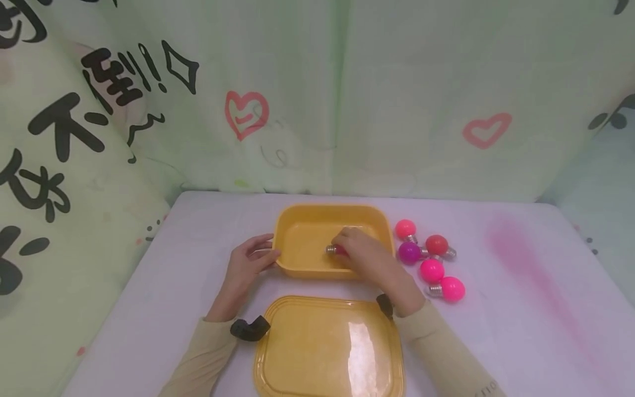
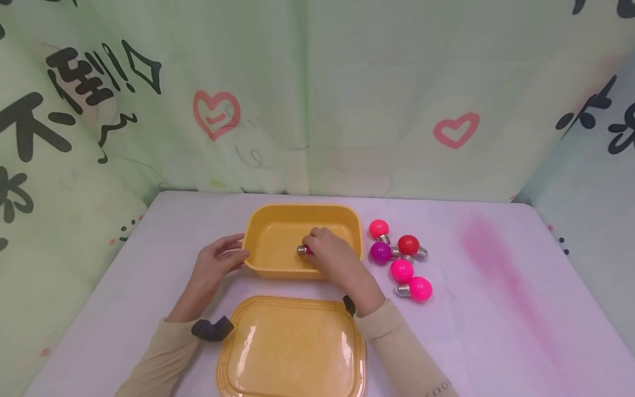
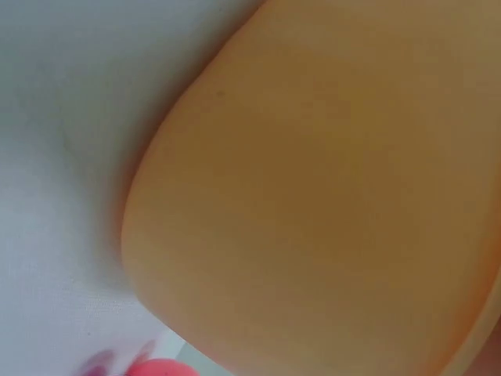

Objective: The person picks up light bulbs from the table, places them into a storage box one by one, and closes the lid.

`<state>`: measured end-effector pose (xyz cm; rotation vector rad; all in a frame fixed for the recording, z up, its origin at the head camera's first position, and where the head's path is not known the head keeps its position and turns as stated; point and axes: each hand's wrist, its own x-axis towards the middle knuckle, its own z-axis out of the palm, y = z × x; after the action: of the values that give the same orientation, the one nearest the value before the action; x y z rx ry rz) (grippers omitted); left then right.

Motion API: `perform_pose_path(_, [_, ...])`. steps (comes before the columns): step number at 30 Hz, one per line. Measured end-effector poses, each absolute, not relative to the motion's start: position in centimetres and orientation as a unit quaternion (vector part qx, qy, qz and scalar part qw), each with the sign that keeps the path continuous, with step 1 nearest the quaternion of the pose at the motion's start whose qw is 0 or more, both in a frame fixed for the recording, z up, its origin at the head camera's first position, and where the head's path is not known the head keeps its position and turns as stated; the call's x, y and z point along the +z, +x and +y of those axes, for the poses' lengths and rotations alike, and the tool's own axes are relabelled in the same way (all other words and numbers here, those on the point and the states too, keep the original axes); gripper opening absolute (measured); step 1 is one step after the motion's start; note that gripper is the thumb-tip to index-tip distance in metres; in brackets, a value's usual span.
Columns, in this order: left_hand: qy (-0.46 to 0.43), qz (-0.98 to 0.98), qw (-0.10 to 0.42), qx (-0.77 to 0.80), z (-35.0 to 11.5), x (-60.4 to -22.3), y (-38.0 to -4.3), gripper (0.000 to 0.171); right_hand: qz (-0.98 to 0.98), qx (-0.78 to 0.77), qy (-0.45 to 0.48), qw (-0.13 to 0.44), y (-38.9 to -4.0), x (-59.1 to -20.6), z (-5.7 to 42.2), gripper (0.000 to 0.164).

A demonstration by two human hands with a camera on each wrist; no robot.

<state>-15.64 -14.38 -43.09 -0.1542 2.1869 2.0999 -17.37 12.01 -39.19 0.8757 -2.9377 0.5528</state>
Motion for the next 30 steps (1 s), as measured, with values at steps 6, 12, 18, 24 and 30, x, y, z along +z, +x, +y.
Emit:
perform_pose_path(6, [-0.052,0.713,0.053,0.697,-14.42,-43.11,-15.66,0.048,-0.942,0.18,0.283,0.01,-17.65,-39.24,11.93,0.014])
perform_pose_path(12, [-0.044,0.706,0.049,0.705,-14.43,-43.07,-15.63,0.048,-0.941,0.187,0.281,0.014,-17.8,-39.36,11.95,0.017])
perform_pose_path(18, [-0.039,0.699,0.047,0.712,-14.44,-43.07,-15.66,0.048,-0.94,0.192,0.281,0.008,-17.91,-39.34,11.88,0.019])
perform_pose_path(24, [-0.037,0.698,0.046,0.714,-14.39,-43.04,-15.63,0.048,-0.94,0.196,0.279,0.003,-17.97,-39.43,12.02,0.021])
perform_pose_path(30, [-0.035,0.694,0.046,0.718,-14.36,-43.03,-15.62,0.048,-0.944,0.196,0.266,-0.002,-18.13,-39.57,12.1,0.027])
